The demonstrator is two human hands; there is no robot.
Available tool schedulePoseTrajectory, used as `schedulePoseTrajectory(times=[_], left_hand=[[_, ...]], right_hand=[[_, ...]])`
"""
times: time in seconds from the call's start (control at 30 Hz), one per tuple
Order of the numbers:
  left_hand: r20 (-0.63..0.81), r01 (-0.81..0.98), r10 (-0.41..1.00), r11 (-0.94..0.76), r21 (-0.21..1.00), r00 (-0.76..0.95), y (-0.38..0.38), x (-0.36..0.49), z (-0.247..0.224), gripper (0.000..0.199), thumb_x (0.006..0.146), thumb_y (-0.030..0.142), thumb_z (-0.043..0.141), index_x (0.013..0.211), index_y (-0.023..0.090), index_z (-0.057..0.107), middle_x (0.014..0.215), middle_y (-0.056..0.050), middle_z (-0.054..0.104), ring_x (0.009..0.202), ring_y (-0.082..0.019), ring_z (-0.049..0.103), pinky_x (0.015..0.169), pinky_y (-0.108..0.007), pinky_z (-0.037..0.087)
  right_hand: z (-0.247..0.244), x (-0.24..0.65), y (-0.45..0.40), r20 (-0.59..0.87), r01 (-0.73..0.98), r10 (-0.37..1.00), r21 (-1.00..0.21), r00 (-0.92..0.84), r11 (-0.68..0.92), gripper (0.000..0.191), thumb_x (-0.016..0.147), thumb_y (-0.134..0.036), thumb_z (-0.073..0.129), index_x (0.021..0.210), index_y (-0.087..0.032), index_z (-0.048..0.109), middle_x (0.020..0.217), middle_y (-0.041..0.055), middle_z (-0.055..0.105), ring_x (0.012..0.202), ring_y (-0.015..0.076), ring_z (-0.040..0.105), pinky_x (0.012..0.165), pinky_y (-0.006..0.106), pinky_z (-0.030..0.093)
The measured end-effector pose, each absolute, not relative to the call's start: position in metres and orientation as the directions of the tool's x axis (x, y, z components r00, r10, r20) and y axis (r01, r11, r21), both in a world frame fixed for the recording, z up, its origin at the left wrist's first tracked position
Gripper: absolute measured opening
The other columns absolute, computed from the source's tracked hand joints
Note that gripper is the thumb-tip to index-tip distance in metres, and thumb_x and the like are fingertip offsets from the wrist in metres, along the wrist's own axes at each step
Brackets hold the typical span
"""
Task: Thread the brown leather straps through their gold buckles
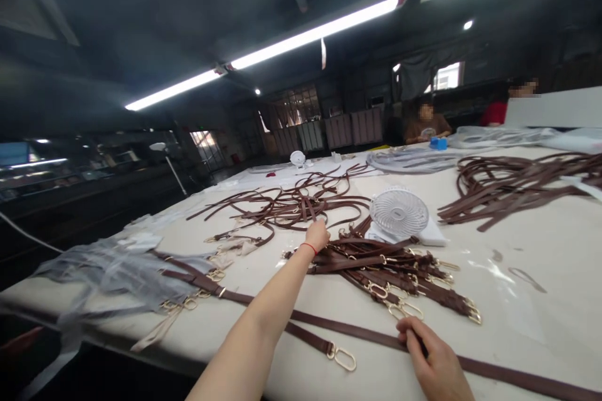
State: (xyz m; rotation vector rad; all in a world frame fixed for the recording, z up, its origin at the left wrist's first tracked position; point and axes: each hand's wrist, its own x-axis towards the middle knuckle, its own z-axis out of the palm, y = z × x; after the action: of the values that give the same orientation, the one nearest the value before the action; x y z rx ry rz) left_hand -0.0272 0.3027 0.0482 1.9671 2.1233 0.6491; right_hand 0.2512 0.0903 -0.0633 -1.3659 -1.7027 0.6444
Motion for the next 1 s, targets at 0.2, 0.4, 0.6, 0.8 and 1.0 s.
schedulePoseTrajectory(times=[0.2, 0.4, 0.6, 0.8, 1.0], left_hand=[[0.120, 0.770, 0.985, 0.020, 0.638, -0.125, 0.236, -0.033, 0.081, 0.010, 0.078, 0.016, 0.057, 0.087, 0.012, 0.059, 0.077, -0.011, 0.065, 0.072, -0.020, 0.062, 0.066, -0.027, 0.046], [0.092, 0.469, 0.995, -0.064, 0.881, -0.035, 0.130, 0.003, 0.054, 0.013, 0.084, 0.024, 0.048, 0.087, 0.014, 0.056, 0.071, -0.002, 0.056, 0.059, -0.011, 0.050, 0.052, -0.020, 0.038], [0.044, -0.178, 0.993, -0.025, 0.984, 0.108, 0.056, 0.046, 0.025, 0.026, 0.072, 0.018, 0.060, 0.097, 0.015, 0.056, 0.074, 0.000, 0.054, 0.067, -0.010, 0.051, 0.060, -0.019, 0.039], [-0.007, -0.238, 0.999, -0.003, 0.971, -0.042, 0.027, 0.067, 0.012, 0.048, 0.081, 0.025, 0.061, 0.125, 0.021, 0.042, 0.086, 0.000, 0.060, 0.064, -0.009, 0.053, 0.060, -0.021, 0.042], [-0.146, -0.465, 0.982, 0.187, 0.865, 0.123, 0.023, 0.072, 0.008, 0.030, 0.087, 0.035, 0.058, 0.107, 0.012, 0.056, 0.098, -0.013, 0.067, 0.090, -0.020, 0.063, 0.085, -0.034, 0.049]], right_hand=[[-0.067, 0.256, 0.096, 0.289, 0.529, 0.954, -0.798, -0.082, 0.288, 0.033, 0.087, -0.050, 0.043, 0.093, -0.024, 0.062, 0.085, 0.0032, 0.070, 0.085, 0.0224, 0.067, 0.077, 0.028, 0.052], [-0.056, 0.249, 0.080, 0.588, 0.544, 0.800, -0.713, 0.118, 0.443, 0.025, 0.086, -0.041, 0.048, 0.093, -0.023, 0.063, 0.096, 0.0055, 0.068, 0.094, 0.0256, 0.064, 0.087, 0.036, 0.049], [-0.026, 0.205, 0.034, 0.346, 0.177, 0.938, -0.925, 0.019, 0.337, 0.033, 0.094, -0.047, 0.044, 0.110, -0.020, 0.054, 0.100, 0.0091, 0.065, 0.091, 0.0233, 0.063, 0.081, 0.036, 0.051], [-0.010, 0.182, 0.014, 0.038, -0.237, 0.970, -0.971, -0.240, -0.021, 0.046, 0.087, -0.063, 0.050, 0.092, -0.017, 0.049, 0.069, 0.0016, 0.061, 0.056, 0.0149, 0.058, 0.054, 0.027, 0.047], [-0.006, 0.195, -0.010, -0.020, -0.260, 0.950, -0.960, -0.311, -0.105, 0.035, 0.089, -0.050, 0.056, 0.095, -0.016, 0.050, 0.065, -0.0031, 0.056, 0.051, 0.0080, 0.049, 0.052, 0.020, 0.039]])
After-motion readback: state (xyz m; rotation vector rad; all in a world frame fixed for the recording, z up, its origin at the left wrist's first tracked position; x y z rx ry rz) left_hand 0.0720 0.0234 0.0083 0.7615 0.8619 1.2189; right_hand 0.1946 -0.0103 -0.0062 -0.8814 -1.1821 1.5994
